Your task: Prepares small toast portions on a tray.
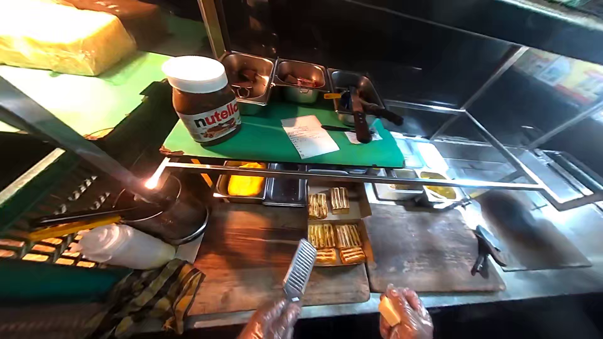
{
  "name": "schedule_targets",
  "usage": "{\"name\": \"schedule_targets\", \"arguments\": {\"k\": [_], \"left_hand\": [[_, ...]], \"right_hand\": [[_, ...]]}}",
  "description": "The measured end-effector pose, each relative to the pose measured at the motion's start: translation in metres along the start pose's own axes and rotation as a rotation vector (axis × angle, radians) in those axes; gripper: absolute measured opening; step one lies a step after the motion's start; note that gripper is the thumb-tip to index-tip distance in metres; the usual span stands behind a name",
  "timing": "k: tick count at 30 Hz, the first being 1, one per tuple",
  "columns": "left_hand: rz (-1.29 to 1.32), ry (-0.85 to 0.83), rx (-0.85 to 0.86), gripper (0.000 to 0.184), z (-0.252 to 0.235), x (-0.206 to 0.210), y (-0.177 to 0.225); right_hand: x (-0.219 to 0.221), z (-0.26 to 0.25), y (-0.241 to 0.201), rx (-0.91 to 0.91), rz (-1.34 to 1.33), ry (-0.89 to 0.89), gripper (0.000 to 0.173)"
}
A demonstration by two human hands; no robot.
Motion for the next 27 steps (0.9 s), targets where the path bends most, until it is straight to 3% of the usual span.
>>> {"name": "schedule_targets", "arguments": {"k": [5, 12, 18, 22, 25, 27], "left_hand": [[-0.015, -0.089, -0.035, 0.033, -0.024, 0.07, 0.001], [0.159, 0.041, -0.228, 0.024, -0.105, 0.133, 0.021], [-0.017, 0.122, -0.212, 0.027, -0.116, 0.143, 0.042], [-0.162, 0.125, -0.146, 0.035, -0.126, 0.149, 0.04], [-0.097, 0.179, -0.148, 0.045, -0.126, 0.138, 0.032], [-0.155, 0.21, -0.156, 0.049, -0.127, 0.129, 0.025]], "right_hand": [[0.051, -0.06, -0.005, -0.451, 0.412, -0.183, 0.014], [0.097, -0.118, 0.009, -0.81, 0.704, -0.25, 0.015], [0.102, -0.117, 0.014, -0.917, 0.873, -0.203, 0.022], [0.105, -0.148, 0.024, -0.689, 0.952, -0.205, 0.021], [0.09, -0.163, 0.012, -0.545, 0.736, -0.168, 0.018], [0.079, -0.157, -0.008, -0.569, 0.606, -0.178, 0.019]]}}
Point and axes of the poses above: each hand's wrist, its own z-axis away from the middle knuckle, its own x-axis out of the palm, y = z × x, the point moved 7 cm from there along -z, towards the middle knuckle, and after that the axes turned 2 degrees about y, right-handed, at the moved point
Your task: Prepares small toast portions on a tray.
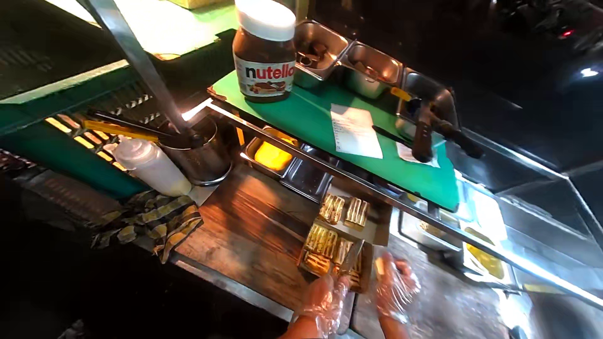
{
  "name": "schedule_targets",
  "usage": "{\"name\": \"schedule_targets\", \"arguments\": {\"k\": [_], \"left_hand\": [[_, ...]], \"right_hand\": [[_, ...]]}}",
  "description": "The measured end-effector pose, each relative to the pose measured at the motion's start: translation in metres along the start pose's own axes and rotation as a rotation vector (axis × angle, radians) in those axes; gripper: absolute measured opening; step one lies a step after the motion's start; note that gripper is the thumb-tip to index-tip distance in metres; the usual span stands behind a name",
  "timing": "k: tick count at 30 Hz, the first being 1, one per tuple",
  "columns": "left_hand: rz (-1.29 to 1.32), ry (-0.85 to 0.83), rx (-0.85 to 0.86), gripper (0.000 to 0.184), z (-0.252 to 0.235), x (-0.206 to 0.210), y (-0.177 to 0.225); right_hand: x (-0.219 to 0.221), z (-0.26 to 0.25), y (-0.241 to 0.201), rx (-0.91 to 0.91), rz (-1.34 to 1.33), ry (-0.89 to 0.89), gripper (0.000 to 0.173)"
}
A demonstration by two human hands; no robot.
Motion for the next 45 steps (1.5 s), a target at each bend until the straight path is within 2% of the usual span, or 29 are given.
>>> {"name": "schedule_targets", "arguments": {"k": [3, 5, 8, 11, 14, 15, 19, 23, 27, 30, 32, 34, 37, 39, 40, 42, 43, 45], "left_hand": [[-0.112, -0.022, 0.031, 0.041, -0.003, 0.0, 0.001], [-0.054, -0.047, 0.041, 0.037, -0.004, 0.01, 0.006], [0.031, -0.091, -0.026, 0.04, -0.003, 0.025, 0.007], [-0.027, -0.117, -0.043, 0.04, 0.003, 0.026, 0.014], [-0.139, -0.155, -0.034, 0.039, 0.011, 0.029, 0.018], [-0.156, -0.166, -0.034, 0.038, 0.012, 0.027, 0.02], [-0.165, -0.138, -0.009, 0.036, 0.015, 0.021, 0.025], [-0.2, -0.165, -0.007, 0.038, 0.01, 0.024, 0.026], [-0.166, -0.167, -0.029, 0.04, 0.01, 0.016, 0.029], [-0.149, -0.155, -0.01, 0.037, 0.005, 0.018, 0.031], [-0.168, -0.161, -0.005, 0.039, 0.003, 0.014, 0.033], [-0.183, -0.142, 0.006, 0.04, 0.004, 0.013, 0.033], [-0.189, -0.142, 0.01, 0.04, 0.003, 0.018, 0.032], [-0.187, -0.167, -0.011, 0.039, 0.007, 0.019, 0.031], [-0.174, -0.18, -0.02, 0.04, 0.01, 0.02, 0.031], [-0.122, -0.17, -0.016, 0.042, 0.021, 0.021, 0.032], [-0.124, -0.179, -0.016, 0.044, 0.026, 0.023, 0.032], [-0.151, -0.195, -0.015, 0.042, 0.03, 0.027, 0.033]], "right_hand": [[0.003, 0.008, -0.01, -0.221, 0.101, -0.099, 0.016], [0.027, 0.01, -0.001, -0.269, 0.282, -0.185, 0.019], [0.042, 0.011, 0.009, -0.101, 0.403, -0.227, 0.02], [0.039, 0.026, -0.004, -0.175, 0.349, -0.152, 0.022], [0.05, 0.011, 0.013, 0.108, 0.48, -0.253, 0.025], [0.054, 0.006, 0.015, 0.149, 0.512, -0.256, 0.023], [0.043, 0.025, -0.003, -0.056, 0.386, -0.139, 0.021], [0.061, 0.001, 0.02, 0.153, 0.443, -0.229, 0.019], [0.056, 0.014, 0.001, -0.004, 0.408, -0.21, 0.018], [0.07, -0.008, 0.017, 0.148, 0.483, -0.295, 0.022], [0.067, -0.003, 0.015, 0.135, 0.419, -0.264, 0.022], [0.06, 0.009, 0.001, 0.032, 0.382, -0.232, 0.019], [0.068, -0.006, 0.011, 0.138, 0.495, -0.307, 0.02], [0.064, -0.004, 0.012, 0.142, 0.503, -0.312, 0.022], [0.056, 0.006, 0.005, 0.1, 0.504, -0.324, 0.023], [0.044, 0.02, -0.004, -0.078, 0.441, -0.214, 0.02], [0.042, 0.019, -0.002, -0.07, 0.441, -0.217, 0.02], [0.045, 0.005, 0.009, 0.065, 0.525, -0.282, 0.021]]}}
Point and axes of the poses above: each hand's wrist, its own z-axis away from the middle knuckle, its own x-axis out of the palm, y = z × x, the point moved 7 cm from there along -z, towards the middle knuckle, and after that the axes turned 2 degrees about y, right-handed, at the moved point
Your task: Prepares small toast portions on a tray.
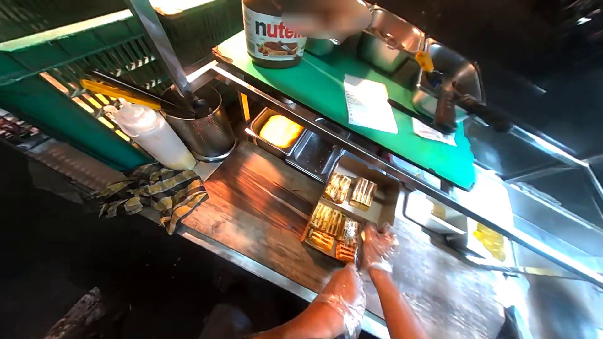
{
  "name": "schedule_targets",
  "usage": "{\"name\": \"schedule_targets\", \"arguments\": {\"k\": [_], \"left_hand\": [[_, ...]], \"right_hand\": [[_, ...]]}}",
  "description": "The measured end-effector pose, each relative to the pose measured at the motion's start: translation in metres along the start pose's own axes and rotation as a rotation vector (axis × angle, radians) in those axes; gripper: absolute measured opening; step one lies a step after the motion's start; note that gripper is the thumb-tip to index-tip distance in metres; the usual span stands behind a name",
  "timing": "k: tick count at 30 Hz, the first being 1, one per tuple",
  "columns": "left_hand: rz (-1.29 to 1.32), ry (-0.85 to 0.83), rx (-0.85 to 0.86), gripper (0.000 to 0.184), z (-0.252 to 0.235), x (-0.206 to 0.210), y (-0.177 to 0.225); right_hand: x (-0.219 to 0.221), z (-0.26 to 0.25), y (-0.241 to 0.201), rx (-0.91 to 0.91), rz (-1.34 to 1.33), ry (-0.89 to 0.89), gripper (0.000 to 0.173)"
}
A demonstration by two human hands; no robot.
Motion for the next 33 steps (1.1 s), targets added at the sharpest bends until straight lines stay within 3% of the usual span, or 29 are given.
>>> {"name": "schedule_targets", "arguments": {"k": [2, 5, 9, 13, 17, 20, 24, 26, 27, 29, 30, 33], "left_hand": [[0.014, -0.008, 0.002, 0.042, 0.001, 0.003, 0.001], [0.094, 0.041, 0.019, 0.041, 0.004, 0.012, 0.0], [-0.002, -0.024, 0.006, 0.041, 0.002, 0.013, 0.012], [0.012, -0.008, 0.022, 0.042, 0.01, 0.013, 0.023], [-0.067, -0.02, 0.019, 0.039, -0.01, 0.014, 0.029], [-0.046, 0.02, 0.046, 0.046, -0.014, 0.007, 0.033], [-0.042, 0.014, 0.095, 0.039, -0.025, 0.002, 0.039], [-0.008, 0.011, 0.105, 0.036, -0.028, -0.005, 0.038], [0.021, 0.014, 0.101, 0.035, -0.031, -0.006, 0.034], [0.128, 0.001, 0.081, 0.035, -0.038, 0.004, 0.018], [0.217, 0.011, 0.084, 0.032, -0.041, 0.009, 0.01], [0.641, -0.047, 0.055, 0.022, -0.044, 0.013, -0.005]], "right_hand": [[-0.004, 0.005, 0.006, 0.024, -0.018, -0.022, 0.023], [-0.018, 0.028, 0.008, -0.143, -0.172, 0.167, 0.021], [-0.021, 0.004, 0.013, -0.088, -0.075, 0.121, 0.023], [-0.034, 0.021, 0.012, -0.2, -0.123, 0.217, 0.023], [-0.033, -0.013, 0.01, -0.024, -0.036, 0.073, 0.023], [-0.038, 0.002, 0.001, -0.201, -0.133, 0.226, 0.023], [-0.032, -0.026, -0.005, -0.087, -0.064, 0.118, 0.023], [-0.036, -0.013, -0.017, -0.217, -0.063, 0.192, 0.022], [-0.035, -0.01, -0.019, -0.253, -0.044, 0.214, 0.022], [-0.034, -0.019, -0.02, -0.068, 0.036, 0.007, 0.023], [-0.038, -0.027, -0.021, -0.039, 0.036, -0.006, 0.023], [-0.046, -0.018, -0.034, -0.293, -0.024, 0.081, 0.023]]}}
Point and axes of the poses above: each hand's wrist, its own z-axis away from the middle knuckle, its own x-axis out of the palm, y = z × x, the point moved 7 cm from there along -z, towards the middle knuckle, and after that the axes turned 2 degrees about y, right-handed, at the moved point
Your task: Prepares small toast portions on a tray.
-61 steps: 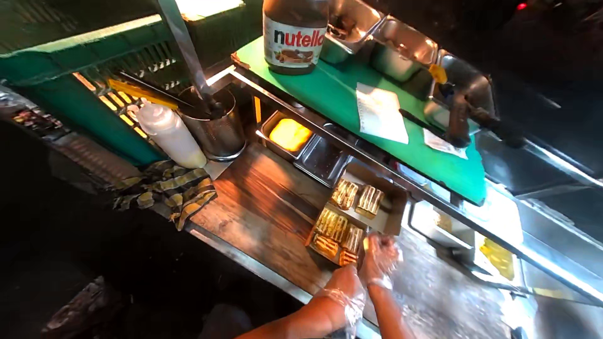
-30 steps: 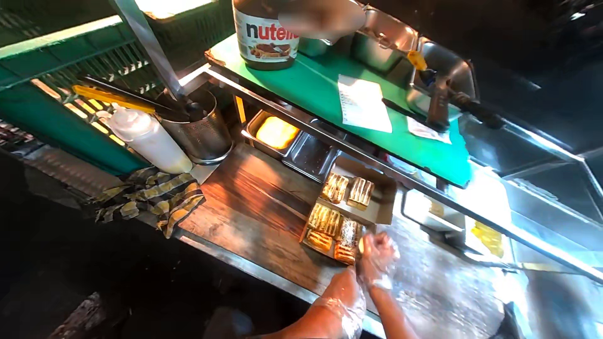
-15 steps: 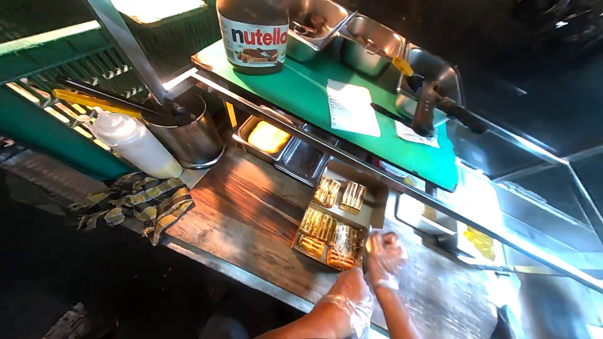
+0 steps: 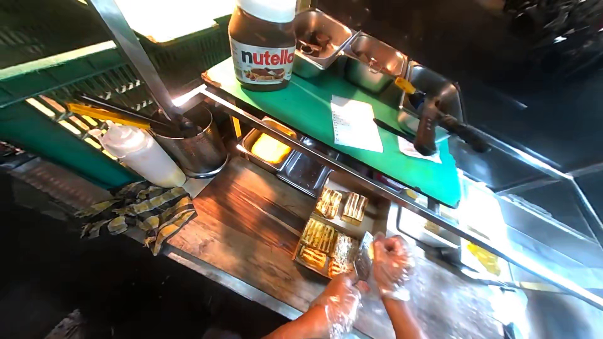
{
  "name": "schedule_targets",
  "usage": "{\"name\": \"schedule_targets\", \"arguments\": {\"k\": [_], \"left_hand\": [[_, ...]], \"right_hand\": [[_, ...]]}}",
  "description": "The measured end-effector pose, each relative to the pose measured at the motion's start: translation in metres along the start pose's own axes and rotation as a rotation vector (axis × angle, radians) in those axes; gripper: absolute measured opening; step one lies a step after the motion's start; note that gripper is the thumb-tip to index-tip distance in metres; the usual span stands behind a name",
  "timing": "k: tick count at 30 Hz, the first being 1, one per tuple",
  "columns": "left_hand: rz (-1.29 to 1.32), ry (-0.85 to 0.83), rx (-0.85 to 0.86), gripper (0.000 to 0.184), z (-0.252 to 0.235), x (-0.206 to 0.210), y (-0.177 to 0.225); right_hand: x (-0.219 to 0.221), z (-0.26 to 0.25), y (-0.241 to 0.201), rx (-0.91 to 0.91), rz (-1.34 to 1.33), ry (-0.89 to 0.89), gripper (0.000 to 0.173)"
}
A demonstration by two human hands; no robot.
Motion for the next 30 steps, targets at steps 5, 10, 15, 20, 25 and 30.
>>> {"name": "schedule_targets", "arguments": {"k": [5, 10, 15, 20, 25, 30], "left_hand": [[0.217, -0.034, 0.014, 0.016, 0.009, -0.02, 0.002], [0.254, 0.003, 0.114, 0.02, 0.035, -0.061, 0.01], [0.278, 0.024, 0.132, 0.023, 0.049, -0.079, 0.021], [0.317, 0.043, 0.148, 0.024, 0.052, -0.081, 0.019], [0.19, 0.114, 0.191, 0.023, 0.036, -0.069, 0.023], [-0.289, 0.138, 0.213, 0.032, -0.002, -0.025, 0.053]], "right_hand": [[0.013, 0.01, -0.005, -0.171, 0.049, -0.311, 0.051], [0.016, -0.06, -0.023, -0.42, 0.284, -0.473, 0.039], [0.09, -0.082, -0.027, -0.504, 0.541, -0.844, 0.076], [0.091, -0.074, -0.016, -0.494, 0.566, -0.853, 0.05], [0.029, -0.061, -0.017, -0.355, 0.292, -0.658, 0.057], [0.0, -0.022, -0.018, -0.19, -0.186, -0.09, 0.026]]}}
Point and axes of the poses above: each hand's wrist, its own z-axis away from the middle knuckle, its own x-axis out of the palm, y = z × x, the point moved 7 cm from there along -z, towards the middle knuckle, and after that the axes turned 2 degrees about y, right-handed, at the moved point
